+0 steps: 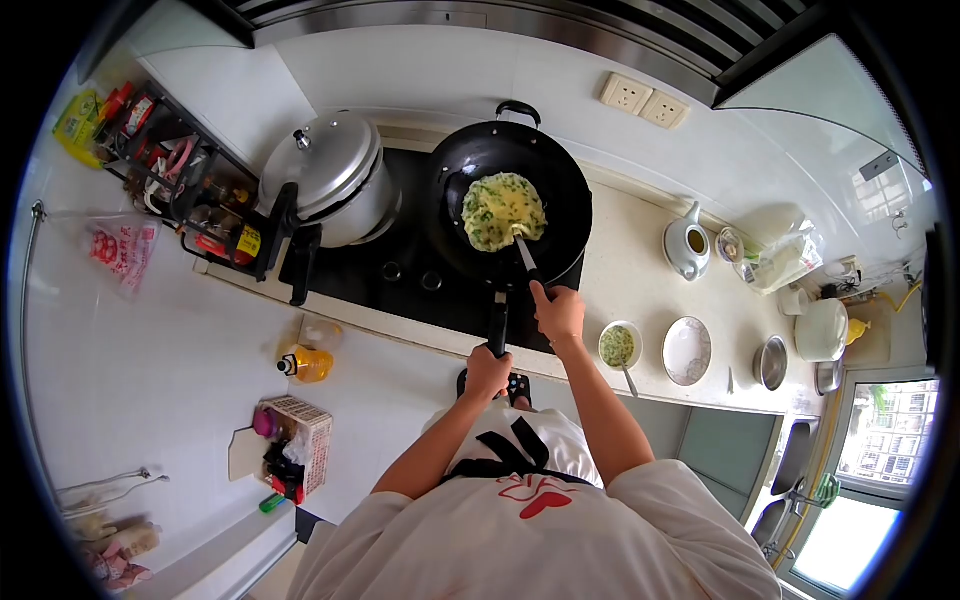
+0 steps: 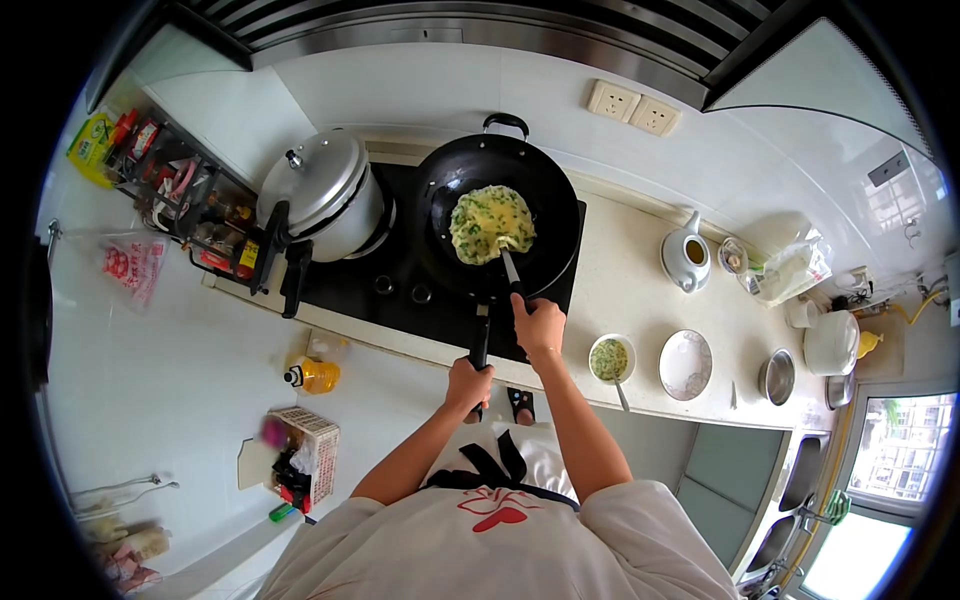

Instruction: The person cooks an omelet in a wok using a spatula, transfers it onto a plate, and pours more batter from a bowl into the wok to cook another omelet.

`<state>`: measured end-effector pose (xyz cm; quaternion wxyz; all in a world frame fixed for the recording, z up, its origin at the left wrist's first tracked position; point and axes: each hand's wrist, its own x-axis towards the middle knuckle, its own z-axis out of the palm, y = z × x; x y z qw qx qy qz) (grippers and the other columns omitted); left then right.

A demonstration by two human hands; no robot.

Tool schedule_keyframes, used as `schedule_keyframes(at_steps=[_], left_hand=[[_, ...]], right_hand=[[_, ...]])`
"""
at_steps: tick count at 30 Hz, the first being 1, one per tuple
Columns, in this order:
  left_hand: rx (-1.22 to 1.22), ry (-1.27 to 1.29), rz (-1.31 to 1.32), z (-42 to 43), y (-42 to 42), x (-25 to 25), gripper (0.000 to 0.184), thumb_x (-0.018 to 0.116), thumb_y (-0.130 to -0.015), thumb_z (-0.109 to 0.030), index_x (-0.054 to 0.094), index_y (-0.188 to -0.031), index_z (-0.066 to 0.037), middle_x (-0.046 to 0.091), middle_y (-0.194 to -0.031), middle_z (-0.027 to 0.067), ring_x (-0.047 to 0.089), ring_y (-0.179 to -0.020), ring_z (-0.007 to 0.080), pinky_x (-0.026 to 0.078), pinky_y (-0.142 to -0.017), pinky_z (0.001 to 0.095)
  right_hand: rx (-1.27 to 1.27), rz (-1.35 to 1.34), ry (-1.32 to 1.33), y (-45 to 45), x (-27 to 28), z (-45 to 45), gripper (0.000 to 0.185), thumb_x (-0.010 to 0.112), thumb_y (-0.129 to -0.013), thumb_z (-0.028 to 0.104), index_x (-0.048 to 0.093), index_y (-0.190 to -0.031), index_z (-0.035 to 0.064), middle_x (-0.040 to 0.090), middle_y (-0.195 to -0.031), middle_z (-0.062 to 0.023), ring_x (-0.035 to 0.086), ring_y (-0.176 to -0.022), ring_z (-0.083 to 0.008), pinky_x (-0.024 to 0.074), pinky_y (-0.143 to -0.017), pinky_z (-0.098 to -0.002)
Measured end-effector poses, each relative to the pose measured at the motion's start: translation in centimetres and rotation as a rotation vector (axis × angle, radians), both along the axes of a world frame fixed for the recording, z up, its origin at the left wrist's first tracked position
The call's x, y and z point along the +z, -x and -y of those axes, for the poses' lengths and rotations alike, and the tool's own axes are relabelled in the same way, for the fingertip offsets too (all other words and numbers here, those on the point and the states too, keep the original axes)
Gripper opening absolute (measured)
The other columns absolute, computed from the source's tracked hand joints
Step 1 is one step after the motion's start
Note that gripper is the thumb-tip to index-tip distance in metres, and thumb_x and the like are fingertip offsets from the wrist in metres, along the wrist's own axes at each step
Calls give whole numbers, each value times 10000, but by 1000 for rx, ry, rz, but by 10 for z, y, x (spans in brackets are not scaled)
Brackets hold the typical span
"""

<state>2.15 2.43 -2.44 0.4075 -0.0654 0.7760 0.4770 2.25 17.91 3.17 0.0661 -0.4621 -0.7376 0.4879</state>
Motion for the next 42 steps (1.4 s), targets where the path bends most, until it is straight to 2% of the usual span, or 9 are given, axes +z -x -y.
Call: schedule_keyframes(at_steps=[13,16,20,21,28,30,32,37,42], left_hand=[[3,-141,68,11,6,22,261,620,-826,-128,487,-640,-3,495,-514,51,487,-374,149,430,-355,328],[4,-156,70,13,9,20,227,608,-795,-115,513,-646,28,545,-518,88,538,-367,185,458,-339,337],[-24,-151,69,13,11,11,232,617,-794,-117,513,-647,29,547,-518,91,545,-371,187,464,-342,339],[-30,-159,71,14,11,10,234,621,-793,-118,513,-648,30,548,-519,91,548,-373,187,467,-343,339],[-24,56,-119,35,2,35,409,663,-808,-314,569,-710,72,602,-562,157,636,-503,263,517,-498,391],[-322,190,-185,77,-17,53,472,688,-803,-437,602,-610,-14,597,-542,90,597,-487,232,498,-530,354],[-568,215,-206,115,-31,110,498,683,-799,-461,640,-655,14,637,-589,120,621,-543,279,499,-601,375],[-297,323,-280,146,-57,108,397,659,-830,-369,620,-749,18,650,-694,161,644,-659,331,493,-623,404],[-140,227,-367,122,-44,115,337,662,-848,-281,603,-732,30,630,-642,123,597,-571,239,466,-571,334]], right_hand=[[60,-70,-83,-24,88,-29,375,679,-861,282,632,-752,-74,608,-531,-116,602,-392,-190,448,-387,-282],[145,-204,-391,-20,93,-29,356,672,-870,262,602,-743,-63,588,-506,-157,602,-398,-247,465,-416,-298],[374,-150,-931,-27,53,-26,155,613,-886,145,534,-946,26,548,-793,-173,611,-613,-357,513,-517,-416],[425,-118,-923,-34,37,-24,175,592,-888,116,487,-1015,58,478,-906,-167,603,-690,-377,519,-545,-461],[398,46,-790,-97,19,7,192,587,-890,127,474,-1015,35,491,-928,-180,597,-703,-405,514,-555,-481],[368,77,-775,-106,33,9,198,589,-890,130,472,-1015,30,497,-945,-183,597,-709,-411,511,-559,-486],[311,40,-715,-106,42,6,203,619,-875,117,475,-982,21,518,-934,-194,570,-755,-429,478,-599,-509],[397,37,-758,-83,45,-12,206,620,-869,118,475,-992,36,503,-912,-180,590,-717,-405,502,-562,-475],[512,-1,-828,-70,43,-16,202,650,-817,71,502,-953,53,505,-874,-133,599,-678,-357,491,-547,-447]])
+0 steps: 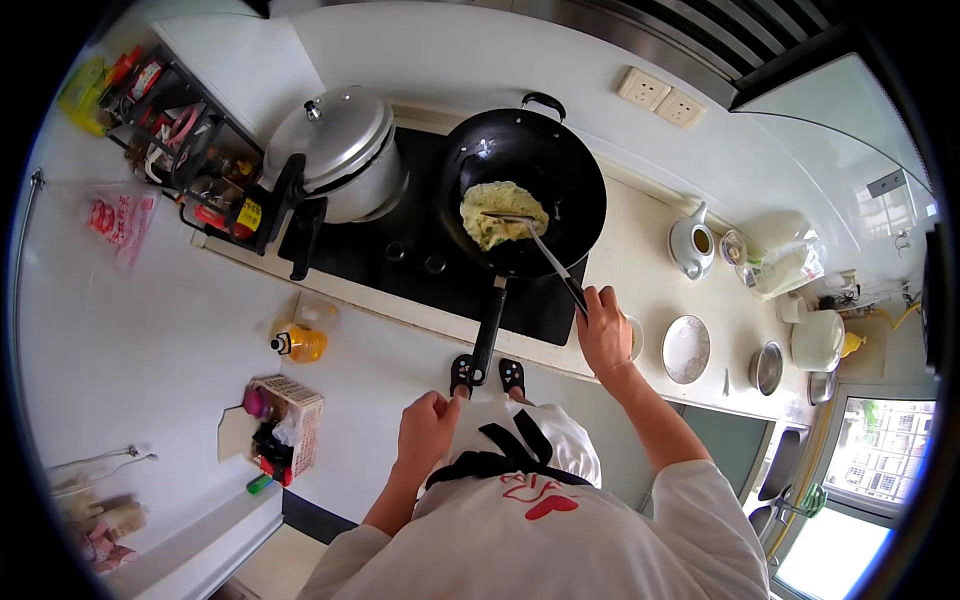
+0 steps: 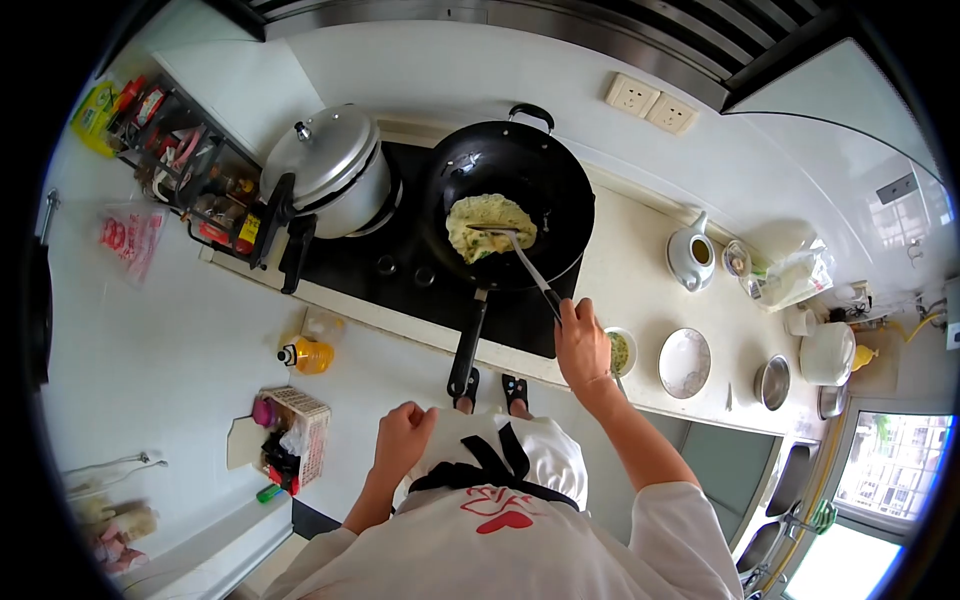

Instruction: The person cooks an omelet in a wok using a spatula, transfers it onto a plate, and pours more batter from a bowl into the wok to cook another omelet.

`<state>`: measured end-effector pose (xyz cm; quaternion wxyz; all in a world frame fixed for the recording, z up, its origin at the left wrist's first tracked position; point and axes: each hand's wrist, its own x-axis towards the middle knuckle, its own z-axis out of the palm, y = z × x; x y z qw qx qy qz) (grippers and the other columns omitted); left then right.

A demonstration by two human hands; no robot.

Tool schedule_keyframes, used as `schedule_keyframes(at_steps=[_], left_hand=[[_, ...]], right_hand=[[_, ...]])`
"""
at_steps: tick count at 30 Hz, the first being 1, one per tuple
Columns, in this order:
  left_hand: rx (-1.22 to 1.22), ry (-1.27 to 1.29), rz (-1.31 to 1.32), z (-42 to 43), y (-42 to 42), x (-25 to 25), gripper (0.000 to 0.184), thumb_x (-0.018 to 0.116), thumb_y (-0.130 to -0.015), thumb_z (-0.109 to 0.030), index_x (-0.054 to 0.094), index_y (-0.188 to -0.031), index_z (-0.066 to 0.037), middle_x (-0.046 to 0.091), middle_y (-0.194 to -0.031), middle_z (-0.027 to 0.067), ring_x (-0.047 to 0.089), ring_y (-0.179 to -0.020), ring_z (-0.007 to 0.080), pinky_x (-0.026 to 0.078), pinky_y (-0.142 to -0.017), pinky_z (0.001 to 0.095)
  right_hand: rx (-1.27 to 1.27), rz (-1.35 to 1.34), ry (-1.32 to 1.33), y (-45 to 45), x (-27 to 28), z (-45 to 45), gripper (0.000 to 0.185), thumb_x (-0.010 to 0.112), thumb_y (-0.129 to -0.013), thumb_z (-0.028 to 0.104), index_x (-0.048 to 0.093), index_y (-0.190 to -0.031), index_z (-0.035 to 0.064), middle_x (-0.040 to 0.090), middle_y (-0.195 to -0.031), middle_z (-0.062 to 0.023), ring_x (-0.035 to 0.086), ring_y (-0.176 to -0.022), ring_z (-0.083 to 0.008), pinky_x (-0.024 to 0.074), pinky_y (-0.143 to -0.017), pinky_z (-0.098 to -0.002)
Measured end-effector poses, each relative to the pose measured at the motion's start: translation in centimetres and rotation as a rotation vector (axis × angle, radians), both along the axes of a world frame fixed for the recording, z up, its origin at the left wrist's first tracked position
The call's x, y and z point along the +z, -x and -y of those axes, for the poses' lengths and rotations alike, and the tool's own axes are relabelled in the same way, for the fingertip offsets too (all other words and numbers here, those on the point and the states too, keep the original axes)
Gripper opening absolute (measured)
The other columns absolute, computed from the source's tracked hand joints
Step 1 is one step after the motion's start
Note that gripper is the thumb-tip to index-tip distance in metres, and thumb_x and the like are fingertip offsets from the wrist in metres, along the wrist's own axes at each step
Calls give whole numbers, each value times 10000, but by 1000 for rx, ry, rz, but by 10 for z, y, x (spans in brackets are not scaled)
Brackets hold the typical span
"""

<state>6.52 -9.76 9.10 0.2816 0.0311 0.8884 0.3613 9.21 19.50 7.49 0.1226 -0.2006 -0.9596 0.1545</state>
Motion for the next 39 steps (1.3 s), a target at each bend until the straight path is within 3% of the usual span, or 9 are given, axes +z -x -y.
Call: schedule_keyframes(at_steps=[4,7,10,14,19,22,29,37,39], left_hand=[[58,-67,-3,-5,5,-15,347,658,-850,-287,586,-718,25,630,-666,172,610,-607,325,476,-600,378],[60,-94,-41,-3,5,-21,352,656,-852,-287,582,-719,30,631,-669,174,613,-613,334,478,-604,379],[78,-94,-31,1,7,-29,350,650,-858,-280,575,-722,34,633,-673,178,625,-626,332,483,-611,376],[72,-98,-17,-3,15,-33,338,638,-872,-270,574,-737,33,636,-674,174,632,-628,316,488,-609,372],[128,-192,-22,-22,26,-46,328,624,-894,-290,577,-813,25,640,-667,153,633,-609,276,489,-602,368],[127,-208,89,-40,31,-33,331,608,-912,-314,561,-842,6,618,-639,86,597,-540,160,463,-542,287],[20,-194,-5,-40,29,-59,347,621,-905,-327,559,-854,11,621,-662,91,615,-548,165,473,-528,285],[-12,-201,29,-36,27,-67,359,623,-907,-341,552,-868,10,607,-663,71,590,-529,151,463,-520,283],[13,-214,60,-39,27,-66,392,613,-910,-374,556,-869,12,628,-697,98,624,-610,202,489,-572,323]], right_hand=[[50,61,-78,-5,12,-5,199,656,-793,54,524,-942,58,514,-887,-115,609,-710,-329,510,-571,-420],[90,105,-151,-25,34,-15,206,672,-759,39,572,-937,69,524,-877,-99,613,-744,-294,519,-594,-394],[107,41,-234,-44,65,-23,123,634,-776,23,569,-868,71,501,-803,-81,595,-669,-253,511,-535,-365],[81,40,-218,-44,78,-33,174,653,-749,15,575,-895,66,508,-816,-86,596,-683,-255,519,-559,-377],[20,-60,-190,6,42,-28,168,654,-759,29,573,-899,73,521,-845,-92,608,-691,-279,519,-581,-388],[18,-59,-188,23,29,-15,175,662,-753,28,573,-895,77,520,-846,-91,606,-697,-289,518,-599,-402],[125,-26,-309,5,28,-12,165,628,-757,22,583,-910,66,511,-832,-81,603,-674,-228,519,-532,-339],[127,29,-309,-57,100,-25,220,682,-721,16,620,-929,55,511,-809,-65,594,-687,-209,514,-549,-334],[95,31,-307,-58,100,-28,240,682,-719,14,618,-946,60,510,-812,-69,596,-691,-220,513,-553,-340]])
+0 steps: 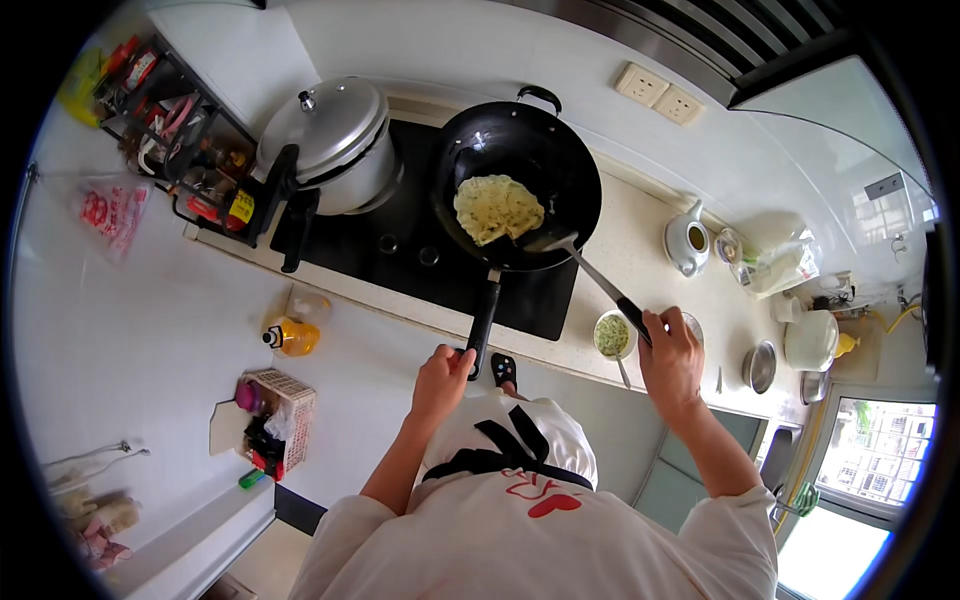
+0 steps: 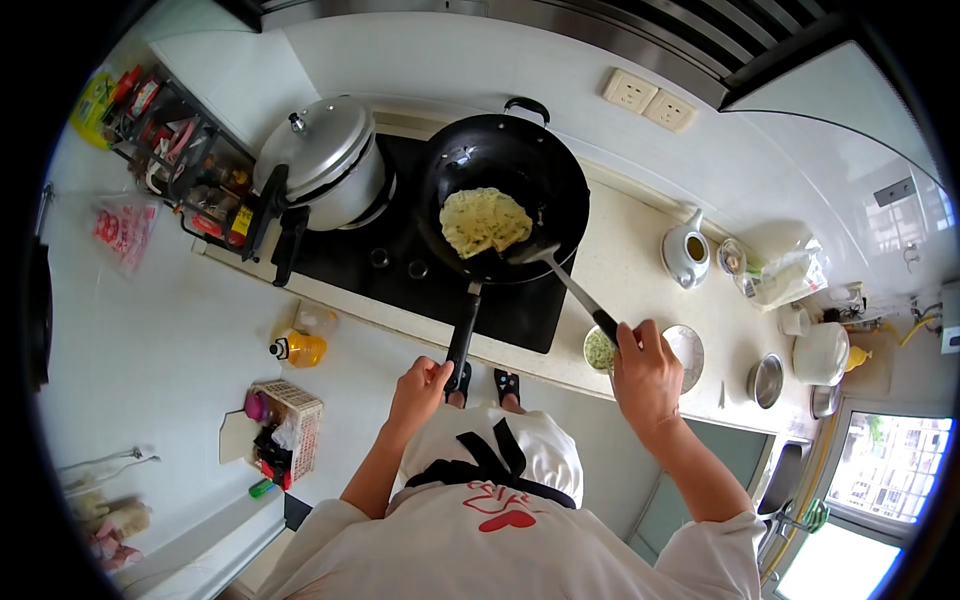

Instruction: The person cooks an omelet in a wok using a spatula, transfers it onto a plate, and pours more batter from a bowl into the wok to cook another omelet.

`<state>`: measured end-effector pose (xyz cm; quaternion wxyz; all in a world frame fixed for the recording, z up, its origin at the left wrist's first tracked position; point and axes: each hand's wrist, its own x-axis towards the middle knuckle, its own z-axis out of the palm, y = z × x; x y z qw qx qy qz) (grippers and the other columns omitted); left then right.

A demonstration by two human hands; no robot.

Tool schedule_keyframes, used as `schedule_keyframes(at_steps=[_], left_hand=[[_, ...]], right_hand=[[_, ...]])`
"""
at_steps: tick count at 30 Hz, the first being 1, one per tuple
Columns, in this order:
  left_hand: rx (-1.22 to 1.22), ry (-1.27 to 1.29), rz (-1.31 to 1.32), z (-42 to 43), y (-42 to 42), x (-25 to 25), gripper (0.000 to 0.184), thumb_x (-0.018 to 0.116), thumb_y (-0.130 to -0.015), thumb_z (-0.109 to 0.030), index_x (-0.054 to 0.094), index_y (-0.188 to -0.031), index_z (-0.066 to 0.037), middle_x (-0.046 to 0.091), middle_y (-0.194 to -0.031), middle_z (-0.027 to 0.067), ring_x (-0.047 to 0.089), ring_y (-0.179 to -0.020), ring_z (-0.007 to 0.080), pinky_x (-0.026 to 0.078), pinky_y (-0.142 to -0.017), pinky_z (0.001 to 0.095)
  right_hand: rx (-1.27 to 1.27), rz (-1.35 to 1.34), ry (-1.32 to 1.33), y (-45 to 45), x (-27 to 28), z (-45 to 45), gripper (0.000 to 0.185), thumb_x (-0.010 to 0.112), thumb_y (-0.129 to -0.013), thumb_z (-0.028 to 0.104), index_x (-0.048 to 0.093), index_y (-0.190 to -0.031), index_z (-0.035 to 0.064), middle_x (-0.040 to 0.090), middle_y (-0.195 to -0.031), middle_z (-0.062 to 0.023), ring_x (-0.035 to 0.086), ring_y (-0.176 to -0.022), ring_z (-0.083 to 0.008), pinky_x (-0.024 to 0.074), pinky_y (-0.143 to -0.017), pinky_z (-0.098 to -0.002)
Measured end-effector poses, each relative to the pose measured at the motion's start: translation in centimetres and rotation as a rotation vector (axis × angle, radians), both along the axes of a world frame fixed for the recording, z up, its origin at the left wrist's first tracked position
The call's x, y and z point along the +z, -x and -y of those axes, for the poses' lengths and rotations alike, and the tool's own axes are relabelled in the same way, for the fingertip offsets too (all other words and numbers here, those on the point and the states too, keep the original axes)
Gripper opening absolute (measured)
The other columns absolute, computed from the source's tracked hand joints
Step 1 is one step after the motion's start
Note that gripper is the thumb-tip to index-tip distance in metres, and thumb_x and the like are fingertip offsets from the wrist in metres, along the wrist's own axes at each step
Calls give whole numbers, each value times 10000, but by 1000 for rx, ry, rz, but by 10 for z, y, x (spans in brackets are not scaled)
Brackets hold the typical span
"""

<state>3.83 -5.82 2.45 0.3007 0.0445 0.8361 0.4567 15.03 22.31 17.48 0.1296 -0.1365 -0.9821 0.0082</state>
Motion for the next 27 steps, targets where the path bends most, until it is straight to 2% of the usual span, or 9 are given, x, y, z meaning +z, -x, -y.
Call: schedule_keyframes(at_steps=[1,4,6,9,13,20,23,25,27], left_hand=[[6,-6,15,-3,0,0,409,608,-911,-391,558,-870,13,639,-713,112,642,-651,228,501,-598,344],[53,-106,154,-10,4,-10,464,570,-923,-445,548,-879,16,627,-710,102,627,-608,195,505,-559,306],[68,-117,293,-15,8,-11,481,555,-924,-464,541,-892,16,624,-712,94,627,-579,178,507,-531,279],[62,-152,445,-18,11,-17,490,546,-921,-475,536,-910,15,621,-711,85,628,-540,164,507,-502,252],[52,-201,516,-18,11,-27,498,544,-918,-481,540,-936,17,623,-712,76,642,-545,159,507,-484,241],[104,-407,608,-23,17,-45,362,633,-886,-344,554,-931,7,622,-737,89,634,-555,169,516,-488,259],[245,-497,743,-33,22,-31,331,654,-869,-303,581,-947,10,628,-747,98,632,-573,196,521,-543,277],[231,-526,747,-40,24,-28,288,681,-852,-291,558,-871,-30,584,-686,48,548,-485,132,443,-453,263],[183,-568,772,-40,27,-33,277,691,-847,-276,535,-822,-50,545,-634,18,482,-432,94,388,-401,253]], right_hand=[[-14,-5,6,4,-2,-2,235,679,-721,14,613,-942,61,510,-813,-72,600,-697,-224,513,-553,-343],[-50,-76,29,33,-30,-2,179,659,-743,23,596,-906,64,516,-821,-78,612,-703,-234,516,-559,-354],[-87,-66,40,58,-46,6,88,604,-790,36,569,-862,74,520,-829,-87,620,-695,-255,525,-572,-361],[-52,-95,33,79,-67,16,105,602,-778,24,573,-865,74,509,-829,-88,612,-676,-250,520,-559,-357],[19,-59,19,64,-56,20,110,615,-764,28,582,-859,73,507,-830,-83,611,-670,-237,514,-544,-340],[16,-2,-15,13,7,6,153,663,-720,26,596,-848,76,514,-828,-67,599,-657,-215,507,-539,-334],[-14,-18,-4,8,11,2,198,687,-708,36,595,-879,76,517,-841,-69,601,-668,-228,506,-550,-349],[-48,-30,30,14,2,-1,225,697,-706,41,594,-903,75,519,-850,-71,605,-681,-239,507,-559,-360],[-123,-11,90,24,-8,1,235,687,-759,82,582,-970,76,528,-872,-91,615,-668,-274,509,-559,-385]])
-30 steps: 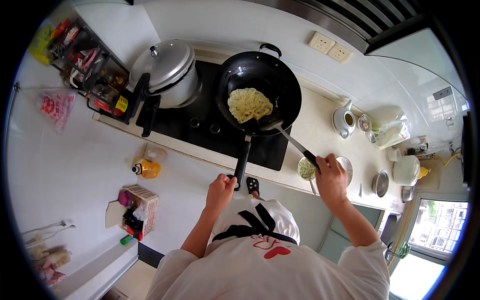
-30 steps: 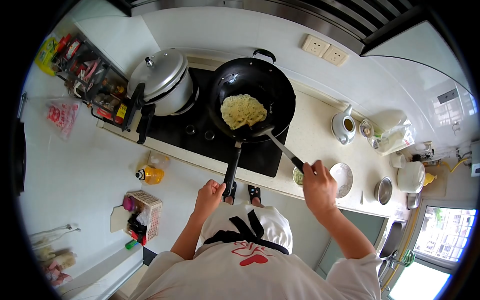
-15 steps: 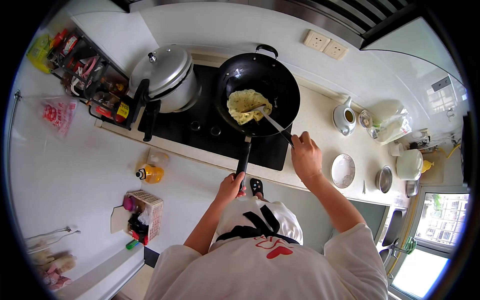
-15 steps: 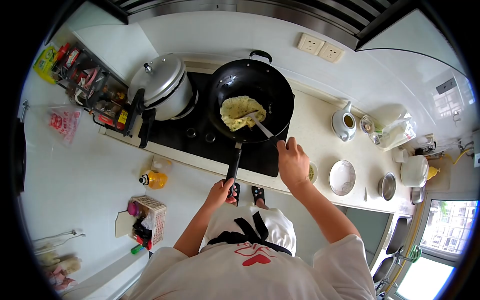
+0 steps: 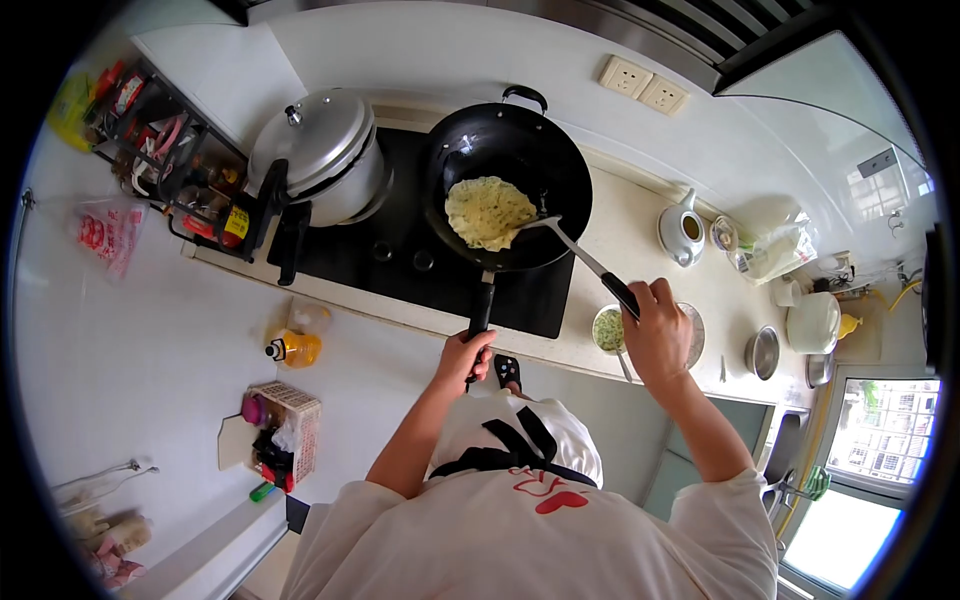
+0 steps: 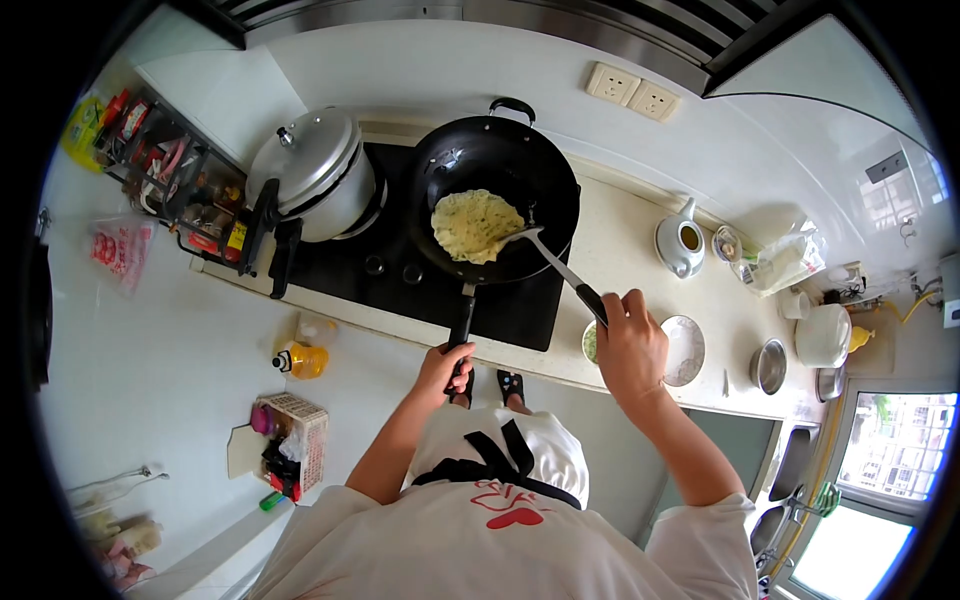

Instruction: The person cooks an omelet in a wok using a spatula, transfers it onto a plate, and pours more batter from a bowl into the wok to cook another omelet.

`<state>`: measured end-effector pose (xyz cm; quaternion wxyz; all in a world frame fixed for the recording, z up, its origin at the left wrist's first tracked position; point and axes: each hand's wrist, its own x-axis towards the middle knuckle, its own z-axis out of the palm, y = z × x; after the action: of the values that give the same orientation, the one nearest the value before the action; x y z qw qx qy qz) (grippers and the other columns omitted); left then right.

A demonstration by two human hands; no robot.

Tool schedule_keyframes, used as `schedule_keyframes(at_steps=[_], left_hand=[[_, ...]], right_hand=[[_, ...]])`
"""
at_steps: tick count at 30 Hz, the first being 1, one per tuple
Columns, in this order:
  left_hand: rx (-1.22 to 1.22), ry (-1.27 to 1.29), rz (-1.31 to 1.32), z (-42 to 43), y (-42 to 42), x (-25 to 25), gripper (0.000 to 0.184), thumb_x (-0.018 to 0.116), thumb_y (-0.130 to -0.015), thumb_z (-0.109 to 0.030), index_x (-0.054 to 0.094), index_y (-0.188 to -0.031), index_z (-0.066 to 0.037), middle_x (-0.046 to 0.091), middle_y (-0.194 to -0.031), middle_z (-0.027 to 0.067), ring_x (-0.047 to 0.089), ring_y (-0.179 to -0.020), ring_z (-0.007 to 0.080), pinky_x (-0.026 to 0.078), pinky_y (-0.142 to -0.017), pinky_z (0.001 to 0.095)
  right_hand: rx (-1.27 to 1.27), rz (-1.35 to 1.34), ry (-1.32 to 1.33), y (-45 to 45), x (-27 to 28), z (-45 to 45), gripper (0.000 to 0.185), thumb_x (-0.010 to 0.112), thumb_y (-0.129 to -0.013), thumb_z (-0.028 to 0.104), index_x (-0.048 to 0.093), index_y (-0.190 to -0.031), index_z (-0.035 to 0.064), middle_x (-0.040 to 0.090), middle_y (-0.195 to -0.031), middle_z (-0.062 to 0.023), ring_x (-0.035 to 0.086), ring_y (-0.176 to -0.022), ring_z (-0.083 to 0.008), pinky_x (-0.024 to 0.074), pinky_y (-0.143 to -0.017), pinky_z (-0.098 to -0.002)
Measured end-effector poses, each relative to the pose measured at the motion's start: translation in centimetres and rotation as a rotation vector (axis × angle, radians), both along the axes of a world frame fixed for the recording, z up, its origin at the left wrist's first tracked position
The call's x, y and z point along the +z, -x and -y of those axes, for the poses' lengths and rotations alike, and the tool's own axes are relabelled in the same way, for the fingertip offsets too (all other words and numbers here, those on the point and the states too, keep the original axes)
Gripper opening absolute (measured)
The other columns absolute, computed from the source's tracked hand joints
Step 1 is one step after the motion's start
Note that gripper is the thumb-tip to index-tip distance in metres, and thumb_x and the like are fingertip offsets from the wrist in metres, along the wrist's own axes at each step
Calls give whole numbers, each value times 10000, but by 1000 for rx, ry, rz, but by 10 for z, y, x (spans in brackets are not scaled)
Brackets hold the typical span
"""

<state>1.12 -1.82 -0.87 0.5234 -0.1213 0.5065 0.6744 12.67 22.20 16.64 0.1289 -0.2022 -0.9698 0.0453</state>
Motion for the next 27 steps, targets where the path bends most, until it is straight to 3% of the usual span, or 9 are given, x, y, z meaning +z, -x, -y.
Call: schedule_keyframes(at_steps=[1,2,8,13,16,19,21,25,27], left_hand=[[37,138,-115,-9,-5,14,276,703,-844,-238,498,-772,-68,471,-558,-19,382,-380,58,297,-347,242],[46,191,-188,-13,-6,17,274,705,-846,-216,500,-756,-58,454,-523,-22,382,-365,61,284,-327,242],[-6,288,-480,-11,7,-42,312,686,-862,-234,529,-690,-26,482,-473,6,431,-338,89,344,-301,278],[-30,350,-508,-11,13,-53,284,682,-856,-227,544,-717,-22,496,-482,11,448,-341,98,356,-302,274],[-78,316,-496,-7,17,-56,274,690,-844,-216,541,-721,-21,498,-487,16,453,-344,104,363,-310,272],[-135,236,-383,-1,24,-58,256,702,-833,-186,535,-722,-26,493,-492,18,447,-349,105,374,-324,271],[-183,199,-334,-1,29,-58,242,713,-816,-168,534,-718,-37,494,-496,19,454,-359,106,378,-341,283],[-175,295,-389,8,29,-27,263,719,-813,-174,537,-682,-36,488,-487,19,473,-364,113,355,-338,294],[-239,338,-450,34,18,23,265,721,-805,-193,570,-675,-18,510,-488,27,484,-368,109,376,-344,291]], right_hand=[[-46,-1,26,6,-3,3,234,683,-772,94,578,-980,75,529,-879,-97,616,-660,-284,509,-557,-390],[-92,-2,51,10,-6,4,233,679,-785,106,574,-990,75,530,-886,-103,617,-651,-294,508,-555,-394],[-218,1,174,19,-40,-5,291,604,-898,255,578,-1119,67,623,-796,-146,634,-678,-356,505,-562,-449],[-223,10,158,27,-32,-9,326,613,-896,288,592,-1146,80,637,-826,-147,641,-696,-349,504,-566,-449],[-176,33,120,21,-37,-11,300,602,-903,321,601,-1080,79,648,-780,-159,643,-690,-356,497,-570,-462],[-300,184,225,23,-31,-7,282,588,-909,348,599,-991,78,645,-702,-173,637,-678,-382,487,-587,-481],[-322,124,241,23,-40,-13,282,580,-913,352,588,-947,73,639,-672,-184,631,-671,-399,483,-597,-487],[-375,40,370,18,-28,-18,324,576,-918,365,612,-947,44,633,-657,-192,625,-655,-402,474,-601,-471],[-387,-9,490,8,-12,-24,349,584,-917,364,641,-965,23,617,-625,-187,622,-598,-361,461,-562,-426]])
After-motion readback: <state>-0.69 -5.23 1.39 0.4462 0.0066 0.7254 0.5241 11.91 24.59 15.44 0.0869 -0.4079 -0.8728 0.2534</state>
